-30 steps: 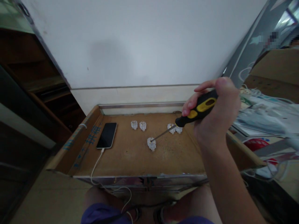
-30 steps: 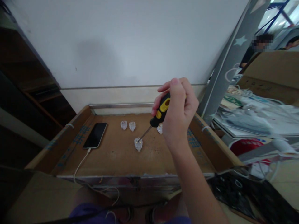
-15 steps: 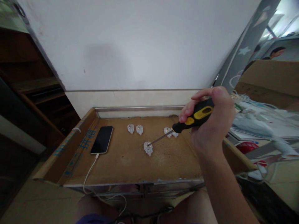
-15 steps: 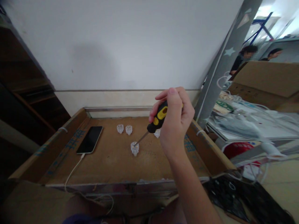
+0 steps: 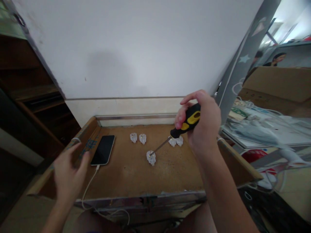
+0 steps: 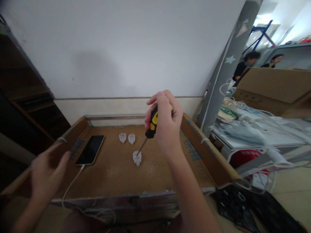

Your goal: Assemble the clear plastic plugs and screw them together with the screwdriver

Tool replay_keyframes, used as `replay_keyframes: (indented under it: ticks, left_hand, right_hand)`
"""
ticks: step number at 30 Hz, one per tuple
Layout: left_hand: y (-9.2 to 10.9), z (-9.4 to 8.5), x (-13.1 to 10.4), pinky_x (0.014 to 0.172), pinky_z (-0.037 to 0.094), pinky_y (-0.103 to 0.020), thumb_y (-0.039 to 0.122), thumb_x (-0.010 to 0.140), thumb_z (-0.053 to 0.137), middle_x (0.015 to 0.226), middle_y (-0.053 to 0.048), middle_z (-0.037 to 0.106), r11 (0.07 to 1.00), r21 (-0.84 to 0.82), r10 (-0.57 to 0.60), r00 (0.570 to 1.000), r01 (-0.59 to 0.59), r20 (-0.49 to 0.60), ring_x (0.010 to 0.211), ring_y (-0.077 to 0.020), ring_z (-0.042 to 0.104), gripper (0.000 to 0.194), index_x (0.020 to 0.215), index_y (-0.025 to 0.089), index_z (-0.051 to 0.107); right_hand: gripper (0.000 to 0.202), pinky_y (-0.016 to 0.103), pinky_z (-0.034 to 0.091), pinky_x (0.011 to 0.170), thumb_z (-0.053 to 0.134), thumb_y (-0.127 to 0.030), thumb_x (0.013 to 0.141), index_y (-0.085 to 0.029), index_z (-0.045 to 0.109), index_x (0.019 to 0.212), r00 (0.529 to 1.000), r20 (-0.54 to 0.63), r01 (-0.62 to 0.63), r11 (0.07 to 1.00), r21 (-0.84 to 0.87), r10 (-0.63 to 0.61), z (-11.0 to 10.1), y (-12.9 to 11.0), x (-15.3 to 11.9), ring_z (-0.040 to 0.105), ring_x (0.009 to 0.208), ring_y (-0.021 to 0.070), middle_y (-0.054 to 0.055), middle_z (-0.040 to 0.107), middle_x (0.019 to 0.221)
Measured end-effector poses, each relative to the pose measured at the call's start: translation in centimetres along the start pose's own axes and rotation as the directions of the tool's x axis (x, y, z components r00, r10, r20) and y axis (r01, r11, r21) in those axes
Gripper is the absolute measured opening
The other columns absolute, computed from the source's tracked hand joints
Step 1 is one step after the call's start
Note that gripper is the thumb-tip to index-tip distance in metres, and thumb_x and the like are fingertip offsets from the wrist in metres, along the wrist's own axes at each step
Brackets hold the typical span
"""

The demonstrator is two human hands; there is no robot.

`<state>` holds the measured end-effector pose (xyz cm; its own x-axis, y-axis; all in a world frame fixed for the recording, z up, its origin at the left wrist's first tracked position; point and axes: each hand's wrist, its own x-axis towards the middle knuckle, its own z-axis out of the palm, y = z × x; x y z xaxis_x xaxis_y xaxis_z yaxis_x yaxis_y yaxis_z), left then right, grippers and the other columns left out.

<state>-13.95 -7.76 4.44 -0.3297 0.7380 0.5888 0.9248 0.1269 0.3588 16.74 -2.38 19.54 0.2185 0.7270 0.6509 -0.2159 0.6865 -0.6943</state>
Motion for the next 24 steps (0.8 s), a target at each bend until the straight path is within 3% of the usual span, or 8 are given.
replay_keyframes:
  ticks: [2, 4, 8, 14, 18, 22, 24]
  left_hand:
    - [1.3, 3.6, 2.5, 0.095, 0.043, -0.047, 0.047, 0.083, 0.045, 0.126, -0.015, 0.054, 0.997, 0.048, 0.046, 0.988, -0.054, 0.148, 0.115, -0.0339, 0.051, 0.058, 0.129, 0.011, 0.044]
    - [2.1, 6.4, 4.1, 0.096, 0.041, -0.046, 0.044, 0.082, 0.046, 0.131, -0.019, 0.05, 0.987, 0.132, 0.046, 0.944, -0.094, 0.328, 0.117, -0.0345, 0.049, 0.064, 0.133, 0.007, 0.039]
    - [2.6, 8.7, 5.1, 0.092, 0.043, -0.045, 0.043, 0.083, 0.044, 0.136, -0.019, 0.045, 0.973, 0.229, -0.075, 0.884, -0.038, 0.462, 0.116, -0.0348, 0.051, 0.067, 0.138, 0.009, 0.029]
    - [3.0, 8.9, 4.8, 0.089, 0.046, -0.046, 0.043, 0.084, 0.043, 0.144, -0.017, 0.035, 0.97, 0.242, -0.086, 0.894, -0.025, 0.439, 0.116, -0.0346, 0.052, 0.067, 0.141, 0.016, 0.024]
    - [2.5, 8.7, 4.8, 0.088, 0.046, -0.045, 0.046, 0.084, 0.042, 0.146, -0.019, 0.03, 0.969, 0.237, -0.042, 0.901, -0.068, 0.431, 0.115, -0.0349, 0.052, 0.064, 0.139, 0.014, 0.031]
    - [0.5, 6.4, 3.1, 0.093, 0.042, -0.046, 0.055, 0.083, 0.039, 0.138, -0.013, 0.044, 0.963, 0.203, 0.116, 0.952, -0.178, 0.284, 0.116, -0.0336, 0.05, 0.058, 0.127, 0.017, 0.048]
    - [-1.1, 4.7, 1.3, 0.094, 0.043, -0.044, 0.055, 0.084, 0.038, 0.126, -0.01, 0.056, 0.964, 0.124, 0.205, 0.953, -0.236, 0.223, 0.112, -0.0303, 0.053, 0.051, 0.116, 0.02, 0.056]
  right_hand:
    - [0.027, 0.023, 0.027, 0.028, 0.051, -0.038, 0.081, -0.023, 0.052, 0.06, 1.0, 0.008, -0.022, 1.0, 0.007, 0.022, 0.3, 0.4, 0.7, 0.039, 0.027, 0.0095, -0.006, 0.045, 0.038]
    - [0.027, 0.022, 0.026, 0.027, 0.053, -0.039, 0.08, -0.022, 0.05, 0.058, 0.999, 0.017, -0.039, 0.999, 0.022, 0.039, 0.7, 0.7, 1.3, 0.038, 0.026, 0.0092, -0.006, 0.045, 0.037]
    - [0.028, 0.019, 0.026, 0.027, 0.051, -0.039, 0.081, -0.022, 0.049, 0.058, 0.992, 0.049, -0.116, 0.993, 0.029, 0.115, 1.7, 0.9, 1.8, 0.039, 0.027, 0.0079, -0.006, 0.046, 0.038]
    - [0.03, 0.018, 0.027, 0.028, 0.048, -0.039, 0.084, -0.021, 0.047, 0.06, 0.984, 0.104, -0.148, 0.989, 0.027, 0.145, 2.6, 0.6, 1.6, 0.038, 0.029, 0.0062, -0.006, 0.045, 0.039]
    - [0.03, 0.017, 0.027, 0.029, 0.048, -0.04, 0.084, -0.021, 0.047, 0.061, 0.984, 0.084, -0.159, 0.987, 0.03, 0.156, 2.3, 0.6, 1.6, 0.038, 0.028, 0.0056, -0.007, 0.045, 0.039]
    - [0.03, 0.017, 0.027, 0.029, 0.048, -0.041, 0.084, -0.021, 0.046, 0.062, 0.987, 0.067, -0.15, 0.988, 0.027, 0.148, 1.9, 0.6, 1.7, 0.038, 0.028, 0.0056, -0.007, 0.044, 0.039]
    - [0.03, 0.017, 0.028, 0.03, 0.047, -0.041, 0.084, -0.021, 0.046, 0.062, 0.987, 0.061, -0.149, 0.989, 0.025, 0.147, 1.9, 0.5, 1.7, 0.038, 0.029, 0.0053, -0.007, 0.044, 0.039]
